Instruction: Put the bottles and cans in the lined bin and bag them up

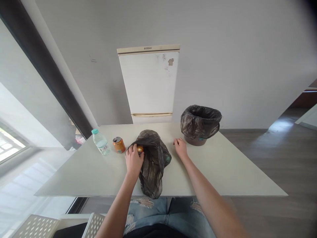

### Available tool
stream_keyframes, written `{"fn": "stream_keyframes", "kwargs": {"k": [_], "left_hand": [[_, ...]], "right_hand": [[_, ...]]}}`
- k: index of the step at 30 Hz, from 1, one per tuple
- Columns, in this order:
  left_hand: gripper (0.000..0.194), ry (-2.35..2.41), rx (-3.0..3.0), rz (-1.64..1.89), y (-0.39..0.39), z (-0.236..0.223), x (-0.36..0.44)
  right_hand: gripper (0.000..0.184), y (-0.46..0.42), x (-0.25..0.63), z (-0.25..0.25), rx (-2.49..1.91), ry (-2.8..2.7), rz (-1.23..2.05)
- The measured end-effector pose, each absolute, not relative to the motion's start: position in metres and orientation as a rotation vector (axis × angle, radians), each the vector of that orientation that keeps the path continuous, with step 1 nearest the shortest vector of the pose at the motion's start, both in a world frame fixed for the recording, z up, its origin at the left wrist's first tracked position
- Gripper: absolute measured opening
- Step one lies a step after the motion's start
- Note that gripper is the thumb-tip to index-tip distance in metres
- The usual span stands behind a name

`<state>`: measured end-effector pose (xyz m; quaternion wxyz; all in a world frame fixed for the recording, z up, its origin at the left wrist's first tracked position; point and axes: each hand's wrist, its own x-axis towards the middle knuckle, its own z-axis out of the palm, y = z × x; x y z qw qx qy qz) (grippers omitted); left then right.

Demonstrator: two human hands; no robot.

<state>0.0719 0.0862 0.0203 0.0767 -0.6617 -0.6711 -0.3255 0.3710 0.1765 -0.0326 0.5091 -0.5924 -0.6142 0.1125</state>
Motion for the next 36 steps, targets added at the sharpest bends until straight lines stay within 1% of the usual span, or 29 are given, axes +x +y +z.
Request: {"fn": "stream_keyframes", "kwargs": {"k": [3,5,8,11,13,16,23,36], "left_hand": [[0.058,-2.182,-1.977,-0.8,0.092,0.021,0.071],[0.056,-2.244,-1.984,-0.747,0.095,0.021,0.072],[0.051,-2.264,-2.0,-0.773,0.096,0.023,0.073],[0.046,-2.213,-1.998,-0.903,0.092,0.027,0.074],[0.041,-2.14,-1.987,-1.018,0.088,0.032,0.074],[0.027,-2.018,-1.983,-1.141,0.082,0.039,0.071],[0.004,-1.871,-2.043,-1.193,0.08,0.044,0.065],[0.011,-1.922,-2.005,-1.26,0.082,0.037,0.063]], "right_hand": [[0.052,0.175,0.371,-0.032,-1.432,-1.483,0.289],[0.052,0.173,0.371,-0.031,-1.436,-1.485,0.296],[0.051,0.172,0.371,-0.029,-1.439,-1.484,0.293],[0.05,0.173,0.371,-0.028,-1.443,-1.481,0.289],[0.05,0.173,0.371,-0.028,-1.443,-1.481,0.291],[0.05,0.172,0.37,-0.027,-1.44,-1.485,0.291],[0.049,0.173,0.37,-0.026,-1.437,-1.488,0.285],[0.05,0.169,0.37,-0.025,-1.438,-1.479,0.314]]}}
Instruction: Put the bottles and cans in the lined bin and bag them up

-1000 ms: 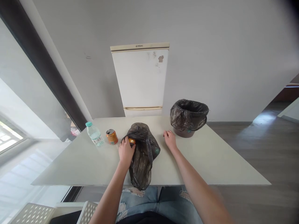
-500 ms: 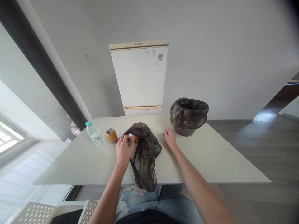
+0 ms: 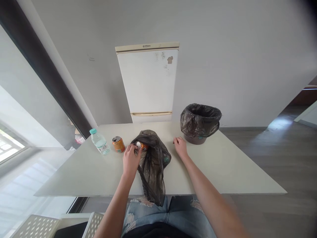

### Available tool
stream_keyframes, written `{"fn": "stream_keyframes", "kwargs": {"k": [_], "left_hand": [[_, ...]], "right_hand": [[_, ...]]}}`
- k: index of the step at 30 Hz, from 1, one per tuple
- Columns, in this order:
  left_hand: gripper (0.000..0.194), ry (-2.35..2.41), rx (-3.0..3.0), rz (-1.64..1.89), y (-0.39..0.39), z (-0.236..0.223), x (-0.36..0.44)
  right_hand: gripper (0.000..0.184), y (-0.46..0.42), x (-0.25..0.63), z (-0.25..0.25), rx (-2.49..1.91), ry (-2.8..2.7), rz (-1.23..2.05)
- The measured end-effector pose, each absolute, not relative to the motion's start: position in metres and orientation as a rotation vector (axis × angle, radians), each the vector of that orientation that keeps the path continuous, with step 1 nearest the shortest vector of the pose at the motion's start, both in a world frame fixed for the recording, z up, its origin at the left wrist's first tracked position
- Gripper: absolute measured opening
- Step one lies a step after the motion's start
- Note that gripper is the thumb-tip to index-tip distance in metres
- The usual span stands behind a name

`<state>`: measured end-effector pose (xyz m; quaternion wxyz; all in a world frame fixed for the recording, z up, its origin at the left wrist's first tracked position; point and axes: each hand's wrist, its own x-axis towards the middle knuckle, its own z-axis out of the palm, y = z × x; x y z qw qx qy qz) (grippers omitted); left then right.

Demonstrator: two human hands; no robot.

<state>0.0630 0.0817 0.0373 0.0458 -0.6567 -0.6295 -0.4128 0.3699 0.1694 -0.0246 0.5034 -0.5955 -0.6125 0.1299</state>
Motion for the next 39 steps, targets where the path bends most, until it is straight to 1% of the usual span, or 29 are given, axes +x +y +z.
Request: {"fn": "stream_keyframes", "kwargs": {"k": [12,21,26,34,38,39], "left_hand": [[0.023,-1.873,-1.946,-1.317,0.083,0.038,0.062],[0.031,-1.926,-1.912,-1.213,0.084,0.043,0.063],[0.027,-1.928,-1.91,-1.165,0.086,0.043,0.059],[0.024,-1.78,-1.898,-1.321,0.08,0.072,0.062],[0.025,-1.767,-1.898,-1.388,0.072,0.088,0.063],[0.025,-1.769,-1.898,-1.412,0.07,0.091,0.064]], "right_hand": [[0.049,0.171,0.37,-0.026,-1.457,-1.48,0.298],[0.052,0.172,0.37,-0.026,-1.449,-1.497,0.299],[0.052,0.171,0.369,-0.025,-1.449,-1.502,0.319],[0.052,0.168,0.367,-0.019,-1.365,-1.52,0.378],[0.039,0.159,0.361,-0.01,-1.191,-1.668,0.496],[0.042,0.156,0.358,-0.009,-1.121,-1.745,0.546]]}}
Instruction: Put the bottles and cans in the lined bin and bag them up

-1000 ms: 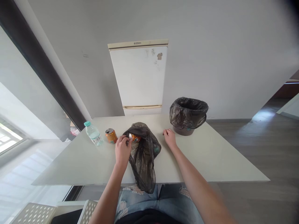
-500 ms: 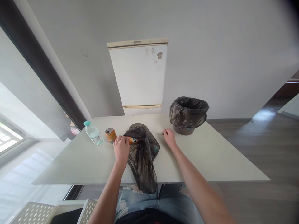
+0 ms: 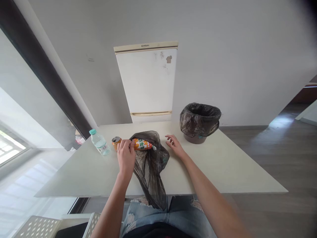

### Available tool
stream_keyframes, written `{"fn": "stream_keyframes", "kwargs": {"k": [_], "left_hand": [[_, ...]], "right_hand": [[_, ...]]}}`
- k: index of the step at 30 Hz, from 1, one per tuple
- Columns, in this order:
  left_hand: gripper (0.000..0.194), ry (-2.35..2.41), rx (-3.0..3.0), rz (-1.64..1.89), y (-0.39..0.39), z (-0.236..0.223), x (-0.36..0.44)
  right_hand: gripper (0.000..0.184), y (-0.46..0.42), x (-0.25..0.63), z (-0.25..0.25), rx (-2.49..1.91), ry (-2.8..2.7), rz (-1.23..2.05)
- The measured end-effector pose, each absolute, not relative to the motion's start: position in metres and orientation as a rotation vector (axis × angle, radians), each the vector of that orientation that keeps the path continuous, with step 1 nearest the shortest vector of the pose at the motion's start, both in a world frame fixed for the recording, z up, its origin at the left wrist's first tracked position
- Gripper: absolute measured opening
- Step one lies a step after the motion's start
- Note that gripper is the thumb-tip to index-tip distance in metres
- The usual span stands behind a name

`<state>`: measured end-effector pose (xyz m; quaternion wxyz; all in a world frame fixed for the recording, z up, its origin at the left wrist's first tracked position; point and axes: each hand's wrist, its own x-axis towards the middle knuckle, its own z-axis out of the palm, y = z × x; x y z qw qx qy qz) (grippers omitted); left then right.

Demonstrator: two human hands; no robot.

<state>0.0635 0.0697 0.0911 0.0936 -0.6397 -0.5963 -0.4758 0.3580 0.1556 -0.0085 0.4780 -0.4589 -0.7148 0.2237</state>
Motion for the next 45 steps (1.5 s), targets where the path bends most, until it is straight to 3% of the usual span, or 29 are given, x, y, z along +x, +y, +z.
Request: {"fn": "stream_keyframes", "kwargs": {"k": [3,6,8,17,26,37,45], "left_hand": [[0.024,-1.788,-1.907,-1.492,0.066,0.097,0.063],[0.025,-1.823,-1.928,-1.543,0.065,0.099,0.059],[0.026,-1.846,-1.94,-1.589,0.066,0.098,0.057],[0.035,-1.852,-1.958,-2.16,0.052,0.102,0.047],[0.021,-1.475,-1.441,-1.516,0.031,0.111,-0.061],[0.02,-1.471,-1.712,-1.272,0.04,0.074,-0.101],[0.021,-1.432,-1.932,-1.141,0.052,0.051,-0.103]], "right_hand": [[0.051,0.149,0.35,-0.005,-0.9,-2.026,0.637],[0.029,0.146,0.346,-0.003,-0.807,-2.186,0.604],[0.025,0.147,0.345,-0.003,-0.815,-2.192,0.583],[0.037,0.144,0.349,-0.002,-0.82,-2.105,0.618],[0.052,0.138,0.344,-0.002,-0.776,-2.274,0.758],[0.009,0.137,0.346,0.004,-0.895,-2.21,0.644],[0.007,0.158,0.36,-0.014,-1.202,-1.886,0.488]]}}
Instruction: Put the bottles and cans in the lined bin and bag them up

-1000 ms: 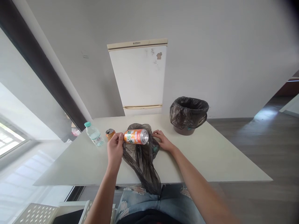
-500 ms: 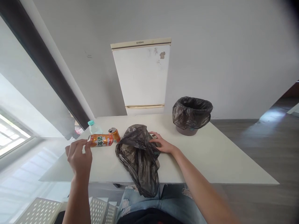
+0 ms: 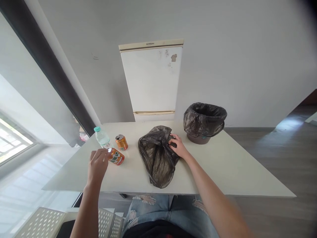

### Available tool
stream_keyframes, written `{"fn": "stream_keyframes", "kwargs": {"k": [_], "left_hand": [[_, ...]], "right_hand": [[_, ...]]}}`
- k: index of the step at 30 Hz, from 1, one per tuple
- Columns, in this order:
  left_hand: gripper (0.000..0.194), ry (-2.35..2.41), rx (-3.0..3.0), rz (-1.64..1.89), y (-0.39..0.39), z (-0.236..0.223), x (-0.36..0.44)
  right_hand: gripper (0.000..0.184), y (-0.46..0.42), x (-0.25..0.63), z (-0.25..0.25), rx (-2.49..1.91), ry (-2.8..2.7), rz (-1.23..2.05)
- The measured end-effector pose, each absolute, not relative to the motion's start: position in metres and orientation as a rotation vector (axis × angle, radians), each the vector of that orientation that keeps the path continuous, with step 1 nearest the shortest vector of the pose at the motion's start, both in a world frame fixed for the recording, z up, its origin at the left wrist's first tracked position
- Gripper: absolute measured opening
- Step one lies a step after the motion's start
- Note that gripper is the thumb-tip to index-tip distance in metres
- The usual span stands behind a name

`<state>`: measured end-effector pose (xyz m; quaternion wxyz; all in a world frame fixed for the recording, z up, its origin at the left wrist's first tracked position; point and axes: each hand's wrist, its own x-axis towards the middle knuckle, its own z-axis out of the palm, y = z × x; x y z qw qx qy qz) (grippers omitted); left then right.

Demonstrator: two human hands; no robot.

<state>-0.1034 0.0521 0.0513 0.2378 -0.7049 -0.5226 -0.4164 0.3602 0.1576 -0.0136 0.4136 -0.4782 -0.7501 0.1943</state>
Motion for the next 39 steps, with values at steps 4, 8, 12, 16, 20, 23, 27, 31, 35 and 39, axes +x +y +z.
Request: {"fn": "stream_keyframes", "kwargs": {"k": [4,8,12,16,20,23,27,31,35,39], "left_hand": [[0.016,-1.352,-1.975,-1.02,0.052,0.051,-0.096],[0.013,-1.279,-1.99,-0.945,0.051,0.053,-0.088],[0.015,-1.283,-1.979,-0.877,0.051,0.054,-0.083],[0.014,-1.334,-1.987,-0.859,0.05,0.054,-0.079],[0.014,-1.458,-2.003,-0.851,0.05,0.052,-0.074],[0.02,-1.581,-2.009,-0.792,0.051,0.05,-0.07],[0.035,-1.73,-1.947,-0.729,0.052,0.049,-0.06],[0.033,-1.779,-1.929,-0.694,0.048,0.051,-0.053],[0.031,-1.817,-1.916,-0.679,0.039,0.056,-0.05],[0.029,-1.849,-1.918,-0.677,0.034,0.061,-0.051]], "right_hand": [[0.007,0.158,0.359,-0.016,-1.193,-1.912,0.489],[0.006,0.157,0.358,-0.017,-1.165,-1.917,0.476],[0.006,0.157,0.358,-0.017,-1.151,-1.914,0.479],[0.006,0.157,0.358,-0.017,-1.15,-1.904,0.479],[0.008,0.158,0.358,-0.017,-1.157,-1.889,0.486],[0.008,0.158,0.358,-0.017,-1.157,-1.899,0.494],[0.007,0.158,0.358,-0.017,-1.151,-1.904,0.49],[0.006,0.159,0.358,-0.019,-1.155,-1.896,0.493],[0.008,0.161,0.358,-0.02,-1.185,-1.861,0.519],[0.007,0.163,0.357,-0.017,-1.16,-1.781,0.605]]}}
